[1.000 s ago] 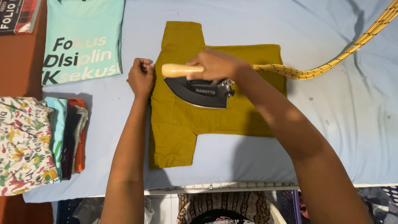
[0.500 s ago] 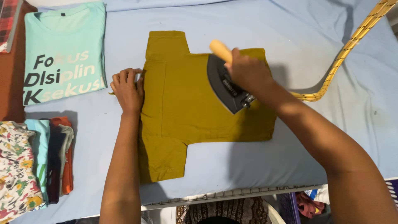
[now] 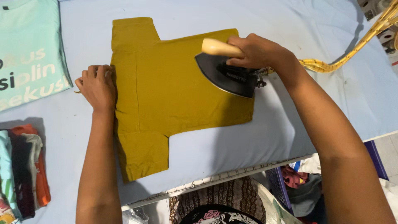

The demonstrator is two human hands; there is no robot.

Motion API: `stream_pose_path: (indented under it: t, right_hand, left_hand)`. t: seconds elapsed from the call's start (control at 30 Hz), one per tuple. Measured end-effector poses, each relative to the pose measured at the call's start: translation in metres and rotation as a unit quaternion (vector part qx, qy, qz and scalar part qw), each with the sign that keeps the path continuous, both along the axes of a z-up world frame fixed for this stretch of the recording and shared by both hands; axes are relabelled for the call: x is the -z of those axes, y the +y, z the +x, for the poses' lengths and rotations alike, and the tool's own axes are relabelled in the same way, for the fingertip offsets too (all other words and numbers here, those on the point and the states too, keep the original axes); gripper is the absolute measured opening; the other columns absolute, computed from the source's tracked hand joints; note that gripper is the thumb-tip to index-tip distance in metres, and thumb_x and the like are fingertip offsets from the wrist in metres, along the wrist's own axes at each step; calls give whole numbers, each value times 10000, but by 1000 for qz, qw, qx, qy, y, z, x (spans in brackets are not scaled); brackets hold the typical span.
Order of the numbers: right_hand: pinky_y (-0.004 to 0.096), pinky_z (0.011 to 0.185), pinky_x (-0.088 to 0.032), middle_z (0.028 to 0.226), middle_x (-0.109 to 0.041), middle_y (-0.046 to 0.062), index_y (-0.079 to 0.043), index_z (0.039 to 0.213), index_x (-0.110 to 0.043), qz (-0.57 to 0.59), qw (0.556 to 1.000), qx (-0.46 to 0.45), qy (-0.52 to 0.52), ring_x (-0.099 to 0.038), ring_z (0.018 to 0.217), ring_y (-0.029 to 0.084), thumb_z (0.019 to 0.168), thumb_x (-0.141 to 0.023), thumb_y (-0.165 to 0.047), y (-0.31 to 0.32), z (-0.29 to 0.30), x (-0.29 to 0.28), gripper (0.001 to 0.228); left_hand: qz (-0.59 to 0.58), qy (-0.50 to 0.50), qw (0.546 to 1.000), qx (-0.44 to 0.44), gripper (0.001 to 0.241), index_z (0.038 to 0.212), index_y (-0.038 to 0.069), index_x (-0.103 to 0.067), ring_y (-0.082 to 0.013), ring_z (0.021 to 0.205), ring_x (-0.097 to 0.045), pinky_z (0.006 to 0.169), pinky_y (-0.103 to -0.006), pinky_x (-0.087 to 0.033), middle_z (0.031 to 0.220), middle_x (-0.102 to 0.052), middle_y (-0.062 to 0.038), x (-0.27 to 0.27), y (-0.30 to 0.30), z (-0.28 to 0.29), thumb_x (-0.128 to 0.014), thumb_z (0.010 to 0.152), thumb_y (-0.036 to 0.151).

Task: The person irons a mustard-colored shirt on a light blue ironing board, smoothing the fabric with a black iron. They fold the shirt neatly after ironing and place it on a stack of other folded clothes.

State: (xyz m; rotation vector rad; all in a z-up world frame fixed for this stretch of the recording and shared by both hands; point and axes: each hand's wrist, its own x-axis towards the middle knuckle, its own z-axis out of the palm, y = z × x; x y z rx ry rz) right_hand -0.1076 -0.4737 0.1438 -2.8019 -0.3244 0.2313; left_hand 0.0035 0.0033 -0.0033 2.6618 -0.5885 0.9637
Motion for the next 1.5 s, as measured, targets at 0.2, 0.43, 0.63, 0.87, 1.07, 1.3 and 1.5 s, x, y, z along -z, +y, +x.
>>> stream_pose_path:
  t: [0.2,0.43,0.63,0.87,1.07,1.3,1.5]
  right_hand:
    - [375,541,-506,681,-704,131,-69,1060,-782,108,989,-77,59,-657,565,264,912,-728,-492,1,-16,-3,451]
    - [337,464,-447,508,-615,95,-87,998,-836,95,972,-30,215,-569,448,172,822,-773,-462,21,-22,-20,419]
    - [340,450,-472,504,-637,99,-81,971,-838,62,965,-66,246,-614,435,188,791,-767,-492,30,-36,-20,454]
    - [365,499,-488,599,-712,92,-96,988,-813,80,976,-113,166,-639,473,241,810,-724,-540,43,-59,-16,486]
    - [420,523,-486,590,-679,96,-150,952,-801,63,988,-95,108,-647,521,292,865,-642,-592,80,-70,-21,478]
    - [487,582,-497,586,-632,109,-127,905,-722,19,996,-83,-7,-645,581,352,965,-552,-600,119,-64,-14,506]
    - [481,533,-515,584,-632,126,-82,849,-684,-24,989,-91,-115,-645,554,353,999,-578,-565,158,-49,7,516]
  left_hand:
    - [-18,188,980,-61,429,1492,87,-543,-329,1075,-616,1147,-571,-361,1195,-669,-137,-32,-13,-18,-659,1083,152]
    - [52,273,954,110,809,1617,167,-347,-326,1595,-141,1155,-775,21,1706,-278,-77,-42,-43,-97,-527,983,636]
    - [74,295,950,70,790,1622,302,-325,-338,1592,-111,1151,-761,24,1717,-249,-5,-40,-17,-96,-479,948,685]
    - [43,301,950,78,790,1627,271,-334,-343,1591,-106,1164,-745,41,1711,-262,-23,-32,-13,-93,-470,965,680]
    - [33,293,952,89,779,1624,260,-344,-350,1588,-123,1170,-739,41,1708,-272,-24,-30,-12,-93,-471,978,677]
    - [56,266,960,75,603,1624,281,-368,-336,1599,-127,1177,-756,25,1723,-251,-51,-32,10,-90,-403,1072,521]
    - [38,286,956,42,564,1608,280,-372,-343,1585,-57,1152,-759,42,1725,-209,-52,-34,18,-92,-395,1075,463]
